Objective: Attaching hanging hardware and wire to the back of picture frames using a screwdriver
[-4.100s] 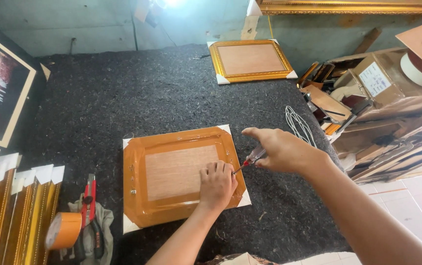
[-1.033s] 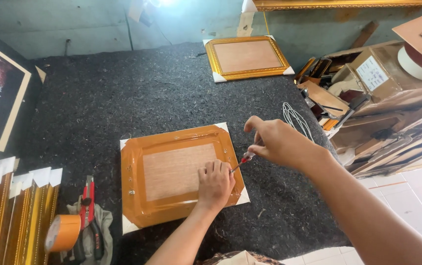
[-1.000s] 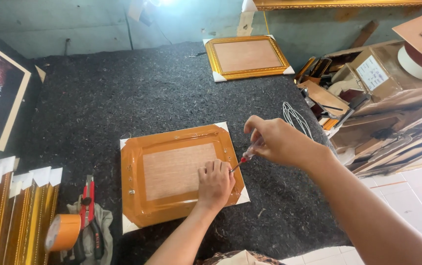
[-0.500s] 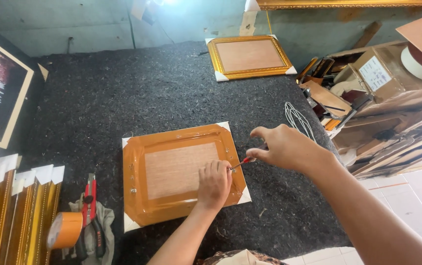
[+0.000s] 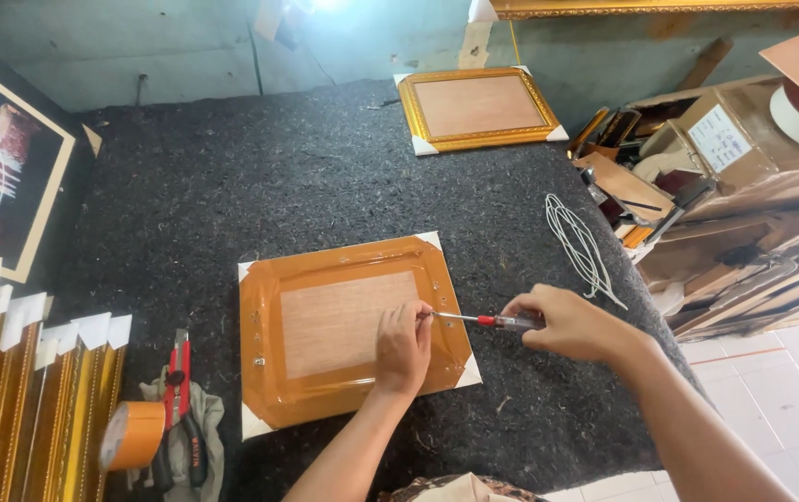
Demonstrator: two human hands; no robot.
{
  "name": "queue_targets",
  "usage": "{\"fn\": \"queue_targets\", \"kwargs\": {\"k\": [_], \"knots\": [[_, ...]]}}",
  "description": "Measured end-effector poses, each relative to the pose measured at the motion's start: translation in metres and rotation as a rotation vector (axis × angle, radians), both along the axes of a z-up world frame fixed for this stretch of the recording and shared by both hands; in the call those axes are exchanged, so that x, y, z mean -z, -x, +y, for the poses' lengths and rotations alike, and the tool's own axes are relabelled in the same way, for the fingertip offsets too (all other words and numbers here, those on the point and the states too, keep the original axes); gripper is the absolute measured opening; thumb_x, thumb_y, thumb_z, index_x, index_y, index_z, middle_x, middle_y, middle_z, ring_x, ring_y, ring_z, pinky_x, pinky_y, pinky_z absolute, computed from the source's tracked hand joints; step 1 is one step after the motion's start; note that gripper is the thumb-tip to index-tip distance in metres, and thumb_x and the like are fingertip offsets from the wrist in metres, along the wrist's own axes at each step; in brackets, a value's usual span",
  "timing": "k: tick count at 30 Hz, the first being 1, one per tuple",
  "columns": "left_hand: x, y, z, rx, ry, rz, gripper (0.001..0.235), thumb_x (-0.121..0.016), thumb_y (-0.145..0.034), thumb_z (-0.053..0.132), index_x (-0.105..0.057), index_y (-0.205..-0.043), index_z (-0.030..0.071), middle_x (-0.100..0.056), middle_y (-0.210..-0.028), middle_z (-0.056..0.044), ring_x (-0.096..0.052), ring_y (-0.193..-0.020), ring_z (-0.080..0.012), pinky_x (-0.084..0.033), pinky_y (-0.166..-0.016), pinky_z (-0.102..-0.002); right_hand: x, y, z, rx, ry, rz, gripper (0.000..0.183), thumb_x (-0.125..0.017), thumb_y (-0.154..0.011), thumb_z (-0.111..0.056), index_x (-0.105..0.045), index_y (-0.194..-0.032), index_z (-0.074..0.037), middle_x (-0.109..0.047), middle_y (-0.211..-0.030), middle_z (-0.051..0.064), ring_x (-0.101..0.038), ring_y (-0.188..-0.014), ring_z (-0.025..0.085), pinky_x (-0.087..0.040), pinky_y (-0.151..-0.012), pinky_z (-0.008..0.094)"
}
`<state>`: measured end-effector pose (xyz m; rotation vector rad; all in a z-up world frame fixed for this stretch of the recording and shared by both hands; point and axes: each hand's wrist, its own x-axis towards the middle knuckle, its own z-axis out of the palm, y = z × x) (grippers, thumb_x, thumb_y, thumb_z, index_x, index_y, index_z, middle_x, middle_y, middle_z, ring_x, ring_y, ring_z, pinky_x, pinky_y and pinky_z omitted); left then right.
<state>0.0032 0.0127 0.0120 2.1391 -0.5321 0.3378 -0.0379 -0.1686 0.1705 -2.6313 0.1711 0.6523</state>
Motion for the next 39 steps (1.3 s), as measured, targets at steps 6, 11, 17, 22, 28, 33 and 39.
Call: {"fn": "queue_targets", "kwargs": {"k": [6, 11, 17, 22, 28, 33, 39], "knots": [[0.012, -0.004, -0.001, -0.104, 0.111, 0.031, 0.008, -0.061, -0.076, 0.013, -0.053, -0.079, 0.015, -0.058, -0.068, -0.003, -0.056, -0.068, -0.0258, -0.044, -0.066, -0.032, 0.075, 0.033, -0.009, 0.464, -0.425, 0.113, 0.03, -0.056, -0.065, -0.012, -0.064, -0.093, -0.006, -0.054, -0.073, 0.01, -0.052, -0.061, 0.018, -0.048, -0.052, 0.028], [0.004, -0.003, -0.001, -0.121, 0.153, 0.09, 0.005, -0.061, -0.073, 0.007, -0.06, -0.077, 0.01, -0.063, -0.075, -0.003, -0.056, -0.07, -0.0219, -0.045, -0.06, -0.035, 0.069, 0.044, 0.006, 0.514, -0.657, 0.181, 0.028, -0.041, -0.067, -0.004, -0.054, -0.09, -0.012, -0.049, -0.073, 0.001, -0.037, -0.057, 0.011, -0.028, -0.048, 0.024], [0.001, -0.004, 0.001, -0.204, 0.176, 0.202, 0.005, -0.066, -0.07, 0.013, -0.062, -0.073, 0.015, -0.065, -0.07, 0.0, -0.059, -0.068, -0.0197, -0.047, -0.059, -0.03, 0.102, 0.034, 0.001, 0.655, -0.583, 0.03, 0.05, -0.042, -0.076, -0.022, -0.047, -0.125, -0.026, -0.046, -0.09, 0.003, -0.042, -0.08, 0.019, -0.035, -0.068, 0.031], [-0.001, -0.003, -0.001, -0.197, 0.169, 0.203, 0.009, -0.072, -0.065, 0.02, -0.063, -0.067, 0.02, -0.066, -0.066, 0.003, -0.061, -0.068, -0.0199, -0.048, -0.062, -0.028, 0.098, 0.03, 0.027, 0.383, 0.239, 0.034, 0.048, -0.039, -0.085, -0.042, -0.029, -0.132, -0.039, -0.052, -0.112, -0.003, -0.047, -0.107, 0.017, -0.04, -0.091, 0.037], [-0.009, -0.001, 0.001, -0.12, 0.27, 0.16, 0.007, -0.073, -0.064, 0.018, -0.066, -0.065, 0.02, -0.066, -0.062, 0.003, -0.062, -0.064, -0.0194, -0.048, -0.06, -0.027, 0.098, 0.018, 0.056, 0.298, 0.029, -0.397, 0.031, -0.044, -0.086, -0.034, -0.056, -0.114, -0.027, -0.058, -0.095, 0.0, -0.051, -0.099, 0.022, -0.042, -0.082, 0.038], [-0.034, 0.007, 0.004, -0.023, 0.27, -0.017, 0.013, -0.072, -0.062, 0.012, -0.065, -0.062, 0.024, -0.066, -0.063, 0.009, -0.062, -0.064, -0.0146, -0.047, -0.062, -0.024, 0.107, -0.001, 0.061, 0.591, -0.525, -0.229, 0.026, -0.05, -0.083, -0.034, -0.068, -0.101, -0.029, -0.07, -0.087, 0.003, -0.065, -0.082, 0.019, -0.05, -0.07, 0.031], [-0.063, 0.013, 0.023, 0.057, 0.172, -0.333, 0.011, -0.066, -0.07, 0.003, -0.061, -0.066, 0.012, -0.065, -0.069, 0.004, -0.055, -0.062, -0.0154, -0.044, -0.059, -0.028, 0.084, 0.008, 0.078, 0.721, -1.021, -0.276, 0.023, -0.058, -0.081, -0.012, -0.07, -0.095, 0.002, -0.053, -0.063, 0.005, -0.041, -0.057, 0.011, -0.034, -0.051, 0.022]]}}
